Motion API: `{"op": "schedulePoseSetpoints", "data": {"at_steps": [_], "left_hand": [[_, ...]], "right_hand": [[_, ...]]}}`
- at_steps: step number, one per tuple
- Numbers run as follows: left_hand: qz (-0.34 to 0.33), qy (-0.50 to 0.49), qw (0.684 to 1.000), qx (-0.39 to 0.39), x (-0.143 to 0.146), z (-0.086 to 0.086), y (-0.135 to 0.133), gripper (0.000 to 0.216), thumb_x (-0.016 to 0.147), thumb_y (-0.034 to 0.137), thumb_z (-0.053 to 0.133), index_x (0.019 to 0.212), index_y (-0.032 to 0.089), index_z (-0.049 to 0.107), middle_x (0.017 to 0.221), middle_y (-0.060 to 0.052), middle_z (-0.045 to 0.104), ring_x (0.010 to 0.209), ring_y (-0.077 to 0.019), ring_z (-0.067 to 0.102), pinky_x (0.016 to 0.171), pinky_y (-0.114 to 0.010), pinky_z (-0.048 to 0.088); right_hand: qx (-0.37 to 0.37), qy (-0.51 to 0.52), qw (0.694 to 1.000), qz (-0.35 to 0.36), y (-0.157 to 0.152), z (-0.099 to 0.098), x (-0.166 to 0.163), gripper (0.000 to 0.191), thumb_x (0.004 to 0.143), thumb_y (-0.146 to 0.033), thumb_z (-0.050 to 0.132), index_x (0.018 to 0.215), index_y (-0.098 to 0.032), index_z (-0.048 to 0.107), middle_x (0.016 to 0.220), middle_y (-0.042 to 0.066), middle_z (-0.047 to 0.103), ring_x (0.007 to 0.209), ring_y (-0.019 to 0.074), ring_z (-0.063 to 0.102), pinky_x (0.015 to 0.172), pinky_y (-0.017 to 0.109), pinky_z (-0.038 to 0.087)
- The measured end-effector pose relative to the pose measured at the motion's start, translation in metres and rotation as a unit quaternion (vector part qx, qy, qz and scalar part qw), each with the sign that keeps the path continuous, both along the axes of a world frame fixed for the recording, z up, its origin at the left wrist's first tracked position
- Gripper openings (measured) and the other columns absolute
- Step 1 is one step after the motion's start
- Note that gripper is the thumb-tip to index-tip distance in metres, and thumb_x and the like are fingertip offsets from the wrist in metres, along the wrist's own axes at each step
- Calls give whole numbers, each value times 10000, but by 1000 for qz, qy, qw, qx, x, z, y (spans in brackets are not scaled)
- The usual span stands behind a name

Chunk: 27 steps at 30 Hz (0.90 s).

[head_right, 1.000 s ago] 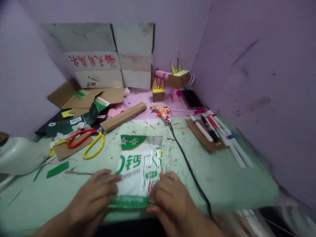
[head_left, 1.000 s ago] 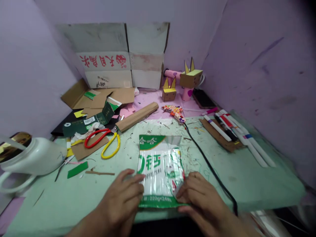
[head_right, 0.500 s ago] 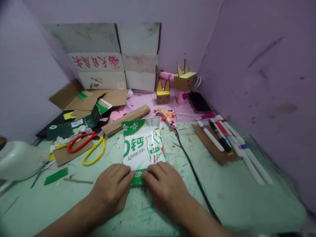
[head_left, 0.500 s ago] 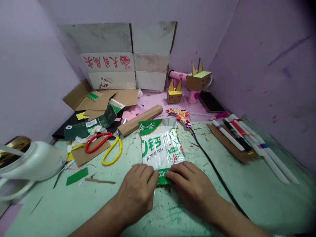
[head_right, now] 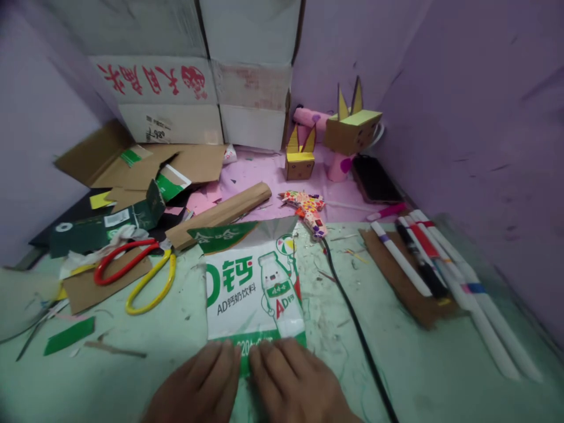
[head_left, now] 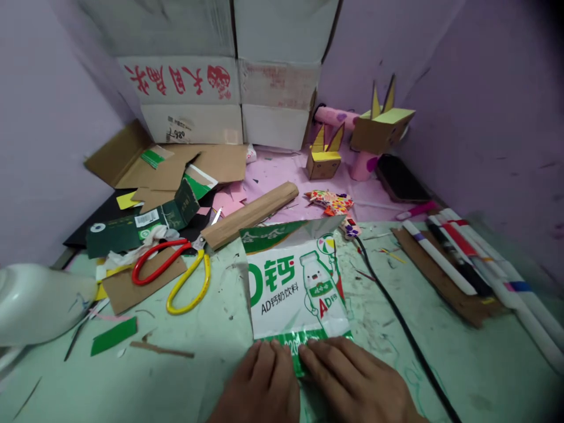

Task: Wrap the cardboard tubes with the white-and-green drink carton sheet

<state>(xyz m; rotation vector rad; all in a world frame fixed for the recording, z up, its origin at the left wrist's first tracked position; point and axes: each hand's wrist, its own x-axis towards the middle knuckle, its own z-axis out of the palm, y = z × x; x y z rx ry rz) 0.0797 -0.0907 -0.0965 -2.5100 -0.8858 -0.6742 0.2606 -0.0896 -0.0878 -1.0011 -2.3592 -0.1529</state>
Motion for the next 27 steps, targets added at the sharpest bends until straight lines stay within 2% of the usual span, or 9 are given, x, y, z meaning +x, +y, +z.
{"op": "schedulePoseSetpoints", "data": {"at_steps": [6, 9, 12, 14, 17, 19, 23, 25, 27], "left_hand": [[-5, -26, 999, -24, 0, 8, 7, 304, 871, 18, 350, 761, 147, 602, 691, -5, 641, 639, -129, 593, 605, -232, 476], [1, -53, 995, -89, 1, 15, 16, 352, 835, -14, 334, 634, 176, 551, 549, 22, 577, 483, -116, 534, 451, -229, 403], [14, -65, 980, -187, 0, 16, 28, 314, 772, 18, 373, 546, 207, 482, 463, 31, 483, 395, -126, 443, 358, -280, 256], [7, -98, 958, -271, -1, 14, 36, 242, 733, 98, 416, 521, 211, 443, 464, 27, 449, 379, -124, 393, 357, -292, 182], [-4, -141, 917, -374, -2, 16, 45, 198, 697, 170, 434, 505, 205, 400, 465, 26, 420, 371, -108, 355, 374, -272, 138], [-2, -137, 901, -411, -3, 21, 48, 200, 700, 142, 431, 510, 199, 404, 469, 28, 428, 386, -101, 373, 388, -257, 157], [-15, -133, 900, -414, -7, 25, 44, 234, 769, 112, 422, 552, 193, 452, 520, 13, 486, 474, -117, 448, 429, -250, 244], [-24, -154, 918, -365, -10, 24, 37, 244, 823, 140, 410, 606, 191, 509, 542, 2, 512, 490, -132, 453, 436, -257, 269], [-28, -156, 941, -301, -12, 22, 29, 251, 873, 174, 394, 690, 186, 566, 568, -5, 548, 487, -140, 461, 431, -257, 307]], "right_hand": [[31, -30, 999, -22, 2, -2, 0, 444, 929, -36, 259, 832, -180, 667, 771, -20, 767, 586, 129, 684, 534, 220, 508], [6, -29, 999, -24, 4, -6, 2, 360, 936, -79, 328, 859, -183, 664, 790, -8, 767, 610, 128, 683, 550, 208, 502], [-45, 8, 999, -29, 12, -8, 3, 300, 949, -164, 369, 862, -182, 655, 787, 4, 755, 612, 138, 669, 541, 218, 501], [-116, 52, 991, -30, 18, -7, 3, 284, 942, -210, 385, 843, -194, 651, 726, 12, 725, 584, 151, 644, 501, 237, 489], [-224, 107, 969, -20, 26, -4, 0, 226, 883, -195, 450, 779, -195, 651, 611, 31, 627, 511, 160, 576, 435, 250, 438], [-235, 137, 962, -19, 29, -3, -1, 209, 855, -177, 474, 756, -180, 658, 579, 39, 585, 488, 161, 547, 419, 253, 415], [-245, 174, 954, -4, 26, 4, 5, 156, 866, -214, 513, 836, -174, 661, 630, 39, 621, 556, 163, 580, 483, 255, 464], [-248, 168, 954, 9, 20, 8, 13, 120, 863, -232, 547, 890, -166, 644, 708, 44, 659, 626, 162, 601, 550, 254, 496], [-202, 132, 970, 12, 13, 9, 21, 124, 874, -209, 533, 913, -154, 637, 764, 57, 680, 668, 170, 602, 599, 267, 509]]}}
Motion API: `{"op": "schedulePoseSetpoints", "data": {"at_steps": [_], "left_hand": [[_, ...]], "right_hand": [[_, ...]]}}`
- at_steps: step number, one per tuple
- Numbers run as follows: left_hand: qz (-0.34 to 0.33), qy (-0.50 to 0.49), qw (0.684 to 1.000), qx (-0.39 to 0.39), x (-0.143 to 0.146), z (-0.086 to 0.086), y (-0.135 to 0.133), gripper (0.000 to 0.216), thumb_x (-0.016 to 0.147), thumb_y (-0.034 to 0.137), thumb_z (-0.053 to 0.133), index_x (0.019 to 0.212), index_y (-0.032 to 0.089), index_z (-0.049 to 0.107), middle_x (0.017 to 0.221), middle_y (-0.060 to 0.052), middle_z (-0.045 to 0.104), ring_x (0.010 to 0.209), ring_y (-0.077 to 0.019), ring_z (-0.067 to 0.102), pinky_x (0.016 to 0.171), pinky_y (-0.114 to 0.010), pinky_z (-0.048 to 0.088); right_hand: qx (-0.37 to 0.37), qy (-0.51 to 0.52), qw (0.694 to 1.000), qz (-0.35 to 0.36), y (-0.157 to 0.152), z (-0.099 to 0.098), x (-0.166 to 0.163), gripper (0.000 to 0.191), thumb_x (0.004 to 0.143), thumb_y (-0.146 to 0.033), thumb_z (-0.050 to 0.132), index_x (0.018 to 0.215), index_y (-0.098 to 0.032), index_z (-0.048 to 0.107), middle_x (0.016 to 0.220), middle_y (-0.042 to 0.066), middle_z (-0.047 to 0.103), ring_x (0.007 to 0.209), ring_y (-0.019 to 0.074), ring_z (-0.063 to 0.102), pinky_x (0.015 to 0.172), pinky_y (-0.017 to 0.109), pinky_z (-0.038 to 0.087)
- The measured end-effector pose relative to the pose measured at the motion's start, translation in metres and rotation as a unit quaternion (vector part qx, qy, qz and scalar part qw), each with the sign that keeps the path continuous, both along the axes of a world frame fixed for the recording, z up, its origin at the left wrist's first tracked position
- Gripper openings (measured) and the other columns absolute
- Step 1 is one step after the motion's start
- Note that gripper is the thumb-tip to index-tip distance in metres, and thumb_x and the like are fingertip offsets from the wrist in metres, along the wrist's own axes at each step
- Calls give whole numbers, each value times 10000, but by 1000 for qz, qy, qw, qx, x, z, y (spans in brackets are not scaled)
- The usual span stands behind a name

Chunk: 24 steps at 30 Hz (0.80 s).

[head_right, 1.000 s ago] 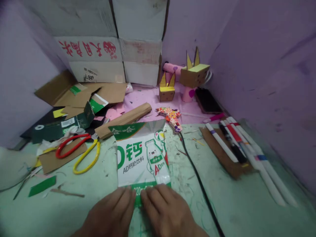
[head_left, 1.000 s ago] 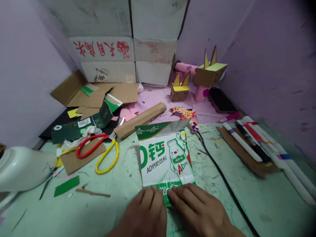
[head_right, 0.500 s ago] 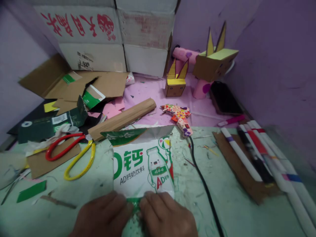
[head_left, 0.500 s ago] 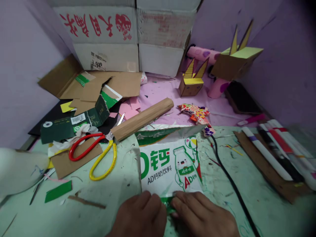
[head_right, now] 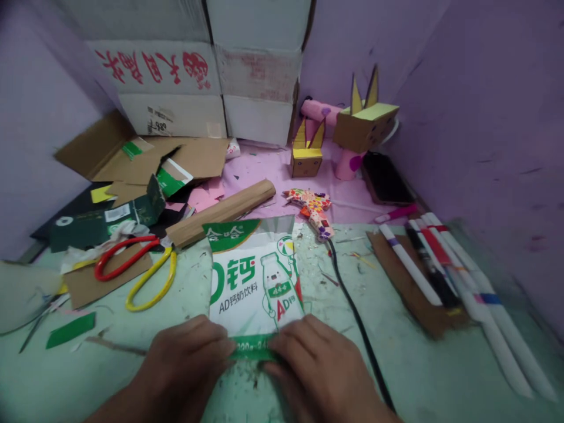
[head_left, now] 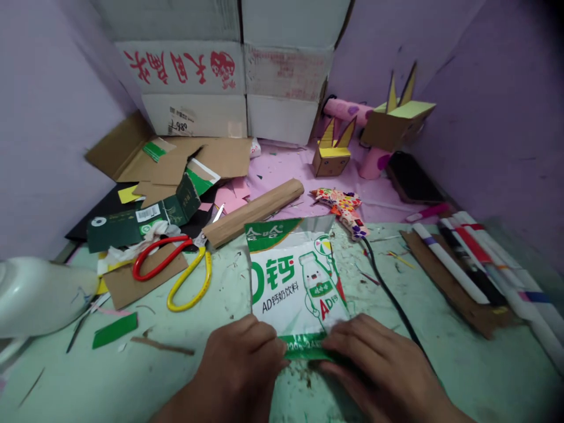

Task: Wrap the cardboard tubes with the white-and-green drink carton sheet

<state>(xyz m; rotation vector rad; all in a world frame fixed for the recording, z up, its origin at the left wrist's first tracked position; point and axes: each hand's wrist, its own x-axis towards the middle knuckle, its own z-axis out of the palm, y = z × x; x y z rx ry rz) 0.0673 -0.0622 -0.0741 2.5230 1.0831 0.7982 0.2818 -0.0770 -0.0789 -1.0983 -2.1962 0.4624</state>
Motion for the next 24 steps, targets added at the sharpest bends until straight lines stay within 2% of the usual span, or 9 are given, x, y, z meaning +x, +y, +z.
{"op": "schedulePoseSetpoints", "data": {"at_steps": [3, 6, 9, 14, 17, 24], "left_hand": [[25, 60, 993, 100, 3, 3, -13, 286, 929, 213, 356, 794, 179, 605, 681, -29, 650, 594, -165, 575, 508, -262, 443], [59, 111, 981, 149, 12, 8, -22, 361, 950, 201, 298, 758, 188, 604, 702, -29, 674, 629, -170, 607, 531, -257, 483], [56, 92, 982, 157, 22, 7, -26, 396, 952, 182, 259, 752, 183, 600, 622, -11, 643, 535, -156, 572, 468, -254, 461], [56, 66, 979, 185, 25, -6, -29, 332, 915, 90, 301, 785, 155, 599, 642, -19, 660, 579, -149, 596, 533, -258, 490], [60, 66, 978, 190, 23, -9, -29, 289, 901, 81, 336, 829, 155, 606, 716, -30, 696, 641, -161, 622, 580, -279, 510], [44, 100, 971, 214, 24, -8, -26, 319, 905, 20, 325, 796, 144, 598, 677, 11, 703, 612, -139, 633, 590, -260, 492]], "right_hand": [[85, -53, 995, 13, -10, -4, 7, 224, 905, -122, 425, 868, -132, 647, 755, 77, 683, 662, 180, 584, 608, 290, 501], [108, -56, 992, 16, -13, -10, 7, 301, 931, -110, 359, 832, -119, 643, 730, 82, 672, 654, 177, 576, 597, 289, 488], [107, -40, 993, 22, -14, -13, 7, 330, 955, -137, 331, 846, -117, 641, 743, 77, 673, 678, 170, 580, 635, 286, 491], [113, -45, 993, 10, -19, -18, 6, 368, 967, -145, 312, 852, -116, 660, 749, 69, 689, 691, 159, 597, 670, 270, 493], [120, -63, 991, -14, -21, -17, 4, 403, 978, -175, 276, 891, -156, 669, 781, 52, 713, 686, 160, 614, 651, 268, 496], [153, -116, 981, -31, -16, -7, -3, 442, 975, -145, 245, 833, -172, 663, 710, 4, 739, 585, 139, 647, 570, 231, 511]]}}
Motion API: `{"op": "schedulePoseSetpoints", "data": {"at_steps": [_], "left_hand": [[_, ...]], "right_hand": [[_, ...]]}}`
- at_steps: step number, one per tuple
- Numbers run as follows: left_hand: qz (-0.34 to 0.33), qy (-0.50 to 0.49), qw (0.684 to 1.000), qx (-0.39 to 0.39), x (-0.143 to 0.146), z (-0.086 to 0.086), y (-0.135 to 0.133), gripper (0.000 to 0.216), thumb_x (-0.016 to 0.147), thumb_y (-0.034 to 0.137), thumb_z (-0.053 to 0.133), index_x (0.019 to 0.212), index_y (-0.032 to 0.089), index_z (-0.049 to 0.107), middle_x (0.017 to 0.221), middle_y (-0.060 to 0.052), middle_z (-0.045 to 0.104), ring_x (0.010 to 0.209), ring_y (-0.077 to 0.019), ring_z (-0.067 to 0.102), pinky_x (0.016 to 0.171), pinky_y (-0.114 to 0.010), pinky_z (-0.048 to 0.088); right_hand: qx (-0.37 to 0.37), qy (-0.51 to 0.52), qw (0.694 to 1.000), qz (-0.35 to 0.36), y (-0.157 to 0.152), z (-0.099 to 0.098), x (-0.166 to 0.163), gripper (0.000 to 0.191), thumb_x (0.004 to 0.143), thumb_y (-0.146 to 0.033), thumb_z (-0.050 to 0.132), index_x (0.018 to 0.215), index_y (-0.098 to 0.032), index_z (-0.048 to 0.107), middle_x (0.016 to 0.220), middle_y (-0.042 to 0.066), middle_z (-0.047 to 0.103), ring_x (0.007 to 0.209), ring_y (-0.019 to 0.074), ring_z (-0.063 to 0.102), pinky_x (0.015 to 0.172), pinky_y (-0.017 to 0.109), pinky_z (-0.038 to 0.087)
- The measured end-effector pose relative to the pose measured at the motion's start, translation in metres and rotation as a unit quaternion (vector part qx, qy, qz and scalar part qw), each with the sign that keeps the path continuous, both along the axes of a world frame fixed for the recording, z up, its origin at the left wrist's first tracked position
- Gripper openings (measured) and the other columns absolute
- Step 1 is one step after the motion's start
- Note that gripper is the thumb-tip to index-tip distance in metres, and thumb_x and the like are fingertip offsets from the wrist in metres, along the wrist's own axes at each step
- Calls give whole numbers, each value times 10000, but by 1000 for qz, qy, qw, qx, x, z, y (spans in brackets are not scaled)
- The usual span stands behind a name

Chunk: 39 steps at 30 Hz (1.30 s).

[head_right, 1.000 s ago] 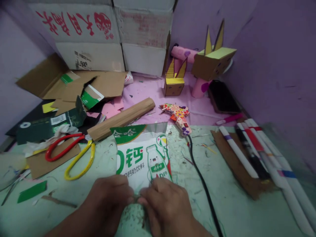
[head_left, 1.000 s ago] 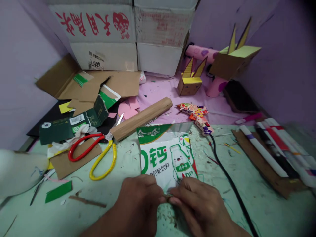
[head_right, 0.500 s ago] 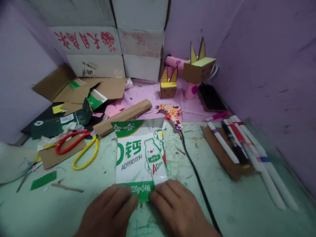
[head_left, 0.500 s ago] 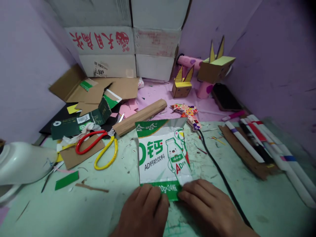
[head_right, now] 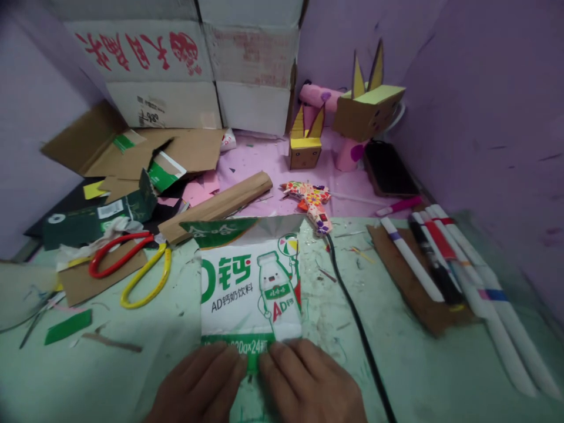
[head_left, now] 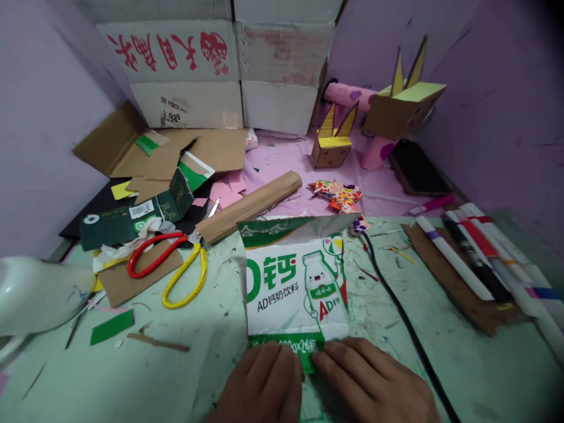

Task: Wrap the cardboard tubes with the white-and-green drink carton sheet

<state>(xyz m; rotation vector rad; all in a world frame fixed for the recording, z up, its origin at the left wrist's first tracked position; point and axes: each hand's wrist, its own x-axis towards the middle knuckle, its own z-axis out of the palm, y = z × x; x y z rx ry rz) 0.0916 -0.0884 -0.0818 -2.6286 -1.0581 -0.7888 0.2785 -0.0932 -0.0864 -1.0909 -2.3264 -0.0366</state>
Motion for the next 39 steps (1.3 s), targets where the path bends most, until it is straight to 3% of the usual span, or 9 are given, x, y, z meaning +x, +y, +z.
{"op": "schedulePoseSetpoints", "data": {"at_steps": [3, 6, 9, 12, 16, 21, 24, 33, 39], "left_hand": [[11, -15, 999, 31, 4, -7, 0, 340, 915, 21, 311, 771, 152, 589, 656, 13, 681, 589, -138, 604, 570, -270, 464], [33, -49, 996, 66, 7, -11, 1, 340, 899, 2, 317, 731, 157, 568, 613, 6, 648, 534, -149, 557, 522, -290, 424], [22, -21, 999, 42, 9, -8, 7, 314, 883, -12, 342, 726, 158, 554, 617, 12, 657, 519, -138, 549, 508, -274, 418], [15, -1, 1000, -15, 11, -2, 15, 319, 872, -5, 337, 698, 161, 545, 562, 14, 621, 483, -133, 525, 455, -263, 387], [8, -12, 987, -157, 11, 0, 23, 328, 823, 36, 360, 553, 199, 452, 470, 20, 480, 421, -135, 424, 374, -281, 255], [-9, -15, 971, -238, 4, 0, 22, 130, 639, 103, 529, 601, 202, 454, 568, 10, 502, 508, -145, 434, 414, -278, 240], [-26, -1, 958, -287, -2, 2, 17, 174, 568, 49, 509, 644, 198, 459, 630, -3, 523, 561, -153, 448, 448, -277, 275], [-15, 27, 989, -147, 25, 3, 6, 131, 674, 83, 483, 721, 202, 512, 646, -16, 556, 565, -192, 465, 470, -303, 316], [-34, -53, 980, -188, 29, -2, 13, 159, 595, 47, 461, 616, 205, 446, 574, 0, 494, 518, -157, 428, 447, -290, 262]], "right_hand": [[17, 19, 999, -28, -1, -4, -1, 438, 966, -118, 234, 835, -181, 647, 704, 7, 743, 564, 149, 645, 557, 251, 507], [2, -17, 1000, -6, -2, -8, -1, 374, 944, -87, 293, 861, -176, 647, 749, 10, 755, 585, 150, 657, 571, 247, 513], [1, -6, 1000, -25, 1, -10, -3, 378, 937, -76, 302, 833, -179, 650, 719, 12, 750, 592, 152, 662, 585, 253, 517], [-6, 17, 999, -48, 7, -8, -5, 382, 932, -83, 304, 807, -184, 651, 688, 14, 740, 587, 160, 663, 569, 264, 514], [-54, 22, 998, -28, 14, -3, -5, 343, 910, -117, 331, 804, -174, 652, 677, 37, 724, 554, 168, 638, 516, 272, 503], [-98, 102, 989, -31, 11, 1, -1, 272, 887, -156, 397, 795, -168, 653, 648, 52, 675, 585, 178, 600, 513, 284, 493], [-111, 87, 989, -42, 6, 5, 9, 173, 880, -211, 491, 878, -166, 658, 764, 65, 687, 670, 180, 610, 580, 294, 513], [-37, 73, 996, -28, -5, 0, 25, 213, 925, -217, 473, 817, -157, 647, 740, 48, 689, 651, 152, 618, 626, 280, 526], [-33, 101, 994, -12, 0, -5, 24, 187, 904, -182, 487, 813, -148, 647, 724, 56, 691, 614, 148, 618, 571, 264, 520]]}}
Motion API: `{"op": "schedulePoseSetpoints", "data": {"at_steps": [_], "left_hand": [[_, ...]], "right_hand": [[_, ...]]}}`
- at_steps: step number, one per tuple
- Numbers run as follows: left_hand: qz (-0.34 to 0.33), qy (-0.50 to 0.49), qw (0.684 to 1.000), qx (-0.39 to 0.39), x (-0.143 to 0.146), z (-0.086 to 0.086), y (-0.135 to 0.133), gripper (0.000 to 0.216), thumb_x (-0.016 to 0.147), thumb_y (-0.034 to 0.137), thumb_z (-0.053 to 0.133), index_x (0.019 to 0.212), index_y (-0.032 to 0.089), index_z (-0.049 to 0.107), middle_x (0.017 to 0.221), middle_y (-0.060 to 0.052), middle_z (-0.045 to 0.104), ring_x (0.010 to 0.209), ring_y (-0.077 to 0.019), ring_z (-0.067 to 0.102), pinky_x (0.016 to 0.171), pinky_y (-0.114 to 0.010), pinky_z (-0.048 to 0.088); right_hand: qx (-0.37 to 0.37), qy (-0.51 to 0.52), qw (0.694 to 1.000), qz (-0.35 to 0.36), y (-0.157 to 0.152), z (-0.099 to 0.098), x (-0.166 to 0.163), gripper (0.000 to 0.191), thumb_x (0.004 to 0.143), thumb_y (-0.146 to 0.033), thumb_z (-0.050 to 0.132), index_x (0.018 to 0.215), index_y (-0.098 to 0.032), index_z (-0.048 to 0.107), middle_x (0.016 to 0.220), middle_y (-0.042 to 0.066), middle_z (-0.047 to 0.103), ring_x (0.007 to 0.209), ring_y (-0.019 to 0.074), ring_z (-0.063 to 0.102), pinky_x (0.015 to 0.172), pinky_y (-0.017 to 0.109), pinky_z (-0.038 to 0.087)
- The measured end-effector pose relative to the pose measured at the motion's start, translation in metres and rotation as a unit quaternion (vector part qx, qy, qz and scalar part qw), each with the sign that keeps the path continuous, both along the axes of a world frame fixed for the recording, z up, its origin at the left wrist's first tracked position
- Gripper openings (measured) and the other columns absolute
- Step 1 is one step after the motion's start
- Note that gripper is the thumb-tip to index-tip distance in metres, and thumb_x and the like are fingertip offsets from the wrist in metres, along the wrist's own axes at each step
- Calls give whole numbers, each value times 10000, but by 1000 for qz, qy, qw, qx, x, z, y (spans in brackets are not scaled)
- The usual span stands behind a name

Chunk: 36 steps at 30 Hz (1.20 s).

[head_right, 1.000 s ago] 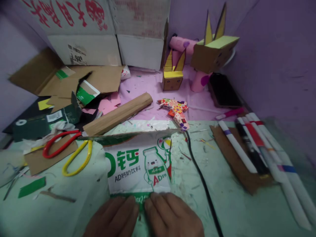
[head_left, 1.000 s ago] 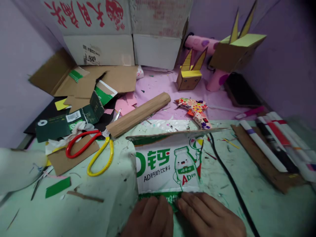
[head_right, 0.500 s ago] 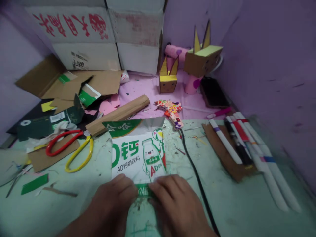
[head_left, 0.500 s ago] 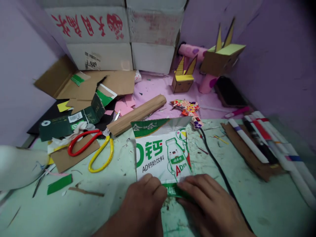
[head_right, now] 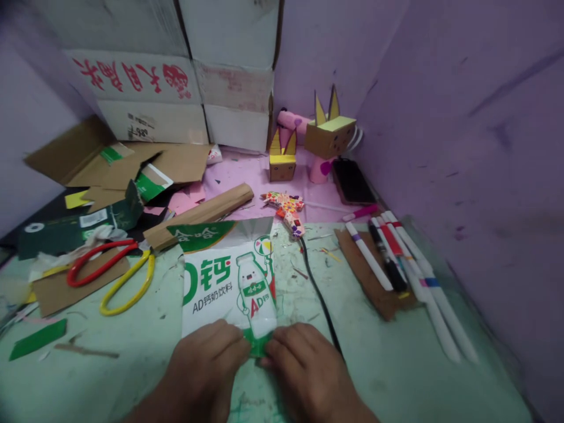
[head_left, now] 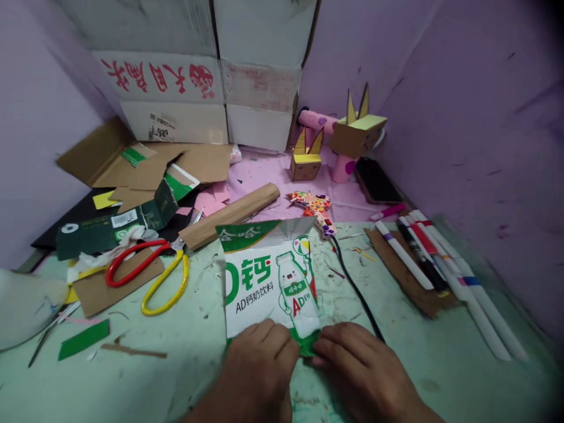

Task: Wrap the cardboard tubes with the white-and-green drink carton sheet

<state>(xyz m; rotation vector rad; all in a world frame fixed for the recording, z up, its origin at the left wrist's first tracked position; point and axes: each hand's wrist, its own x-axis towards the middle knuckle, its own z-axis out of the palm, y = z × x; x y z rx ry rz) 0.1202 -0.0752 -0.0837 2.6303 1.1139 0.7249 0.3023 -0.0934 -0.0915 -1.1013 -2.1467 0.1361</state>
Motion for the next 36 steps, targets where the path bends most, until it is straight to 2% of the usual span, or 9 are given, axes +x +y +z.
{"op": "schedulePoseSetpoints", "data": {"at_steps": [4, 7, 10, 14, 18, 21, 25, 29, 36], "left_hand": [[-1, -3, 999, -50, 1, 0, 5, 160, 579, 41, 467, 594, 199, 447, 563, 6, 491, 509, -144, 431, 439, -285, 259], [-3, 13, 997, -78, 6, 2, 9, 147, 532, 57, 482, 571, 195, 450, 553, 1, 483, 501, -148, 429, 422, -288, 250], [-1, 36, 992, -122, 7, 8, 12, 129, 578, 62, 500, 592, 188, 474, 595, -10, 520, 541, -162, 478, 441, -275, 317], [-32, -7, 981, -193, -22, 27, 14, 174, 752, 94, 483, 852, 201, 578, 792, -18, 624, 709, -179, 580, 578, -285, 463], [4, -110, 985, -131, -73, 41, 2, 272, 819, 133, 479, 1061, 227, 558, 926, -31, 626, 806, -161, 588, 676, -271, 495], [30, -78, 986, -142, -92, 34, -14, 294, 782, 95, 498, 1041, 219, 563, 940, -34, 629, 831, -172, 588, 694, -285, 501], [82, -40, 990, -103, -87, 15, -26, 205, 775, 75, 461, 890, 199, 578, 846, -44, 622, 756, -205, 572, 643, -344, 489], [69, -30, 997, -28, -80, 6, -23, 186, 802, 80, 418, 721, 174, 557, 689, -47, 573, 620, -189, 524, 524, -303, 441], [35, -10, 998, 55, -79, 5, -14, 271, 802, 33, 331, 762, 144, 574, 627, -45, 551, 567, -174, 482, 499, -289, 438]], "right_hand": [[6, 0, 1000, -20, 5, -3, -4, 186, 866, -108, 463, 811, -137, 639, 692, 69, 683, 610, 170, 606, 565, 294, 510], [-25, -2, 999, -32, 8, -4, -7, 200, 848, -88, 445, 803, -137, 634, 668, 71, 658, 605, 179, 578, 553, 302, 488], [-50, -9, 998, -31, 8, -5, -7, 211, 848, -86, 429, 799, -141, 628, 665, 70, 638, 604, 186, 558, 548, 306, 469], [-88, -37, 995, -6, 4, -2, -2, 186, 863, -100, 438, 853, -156, 615, 720, 62, 643, 647, 184, 563, 576, 295, 458], [-70, -92, 993, -34, 1, 13, -6, 160, 887, -228, 468, 866, -187, 622, 752, 54, 671, 677, 202, 573, 615, 318, 436], [-25, -104, 994, -22, 0, 24, -26, 219, 910, -321, 463, 924, -186, 634, 812, 55, 694, 716, 207, 579, 669, 334, 419], [-1, -52, 998, 26, 2, 18, -64, 316, 953, -340, 390, 841, -192, 645, 740, 30, 677, 659, 183, 551, 628, 311, 391], [11, -19, 999, 50, 6, 1, -86, 352, 957, -281, 393, 740, -178, 649, 633, 25, 633, 576, 162, 502, 534, 268, 360], [12, -38, 999, 32, 8, -5, -86, 365, 955, -236, 365, 768, -153, 668, 628, 47, 642, 563, 178, 513, 504, 275, 385]]}}
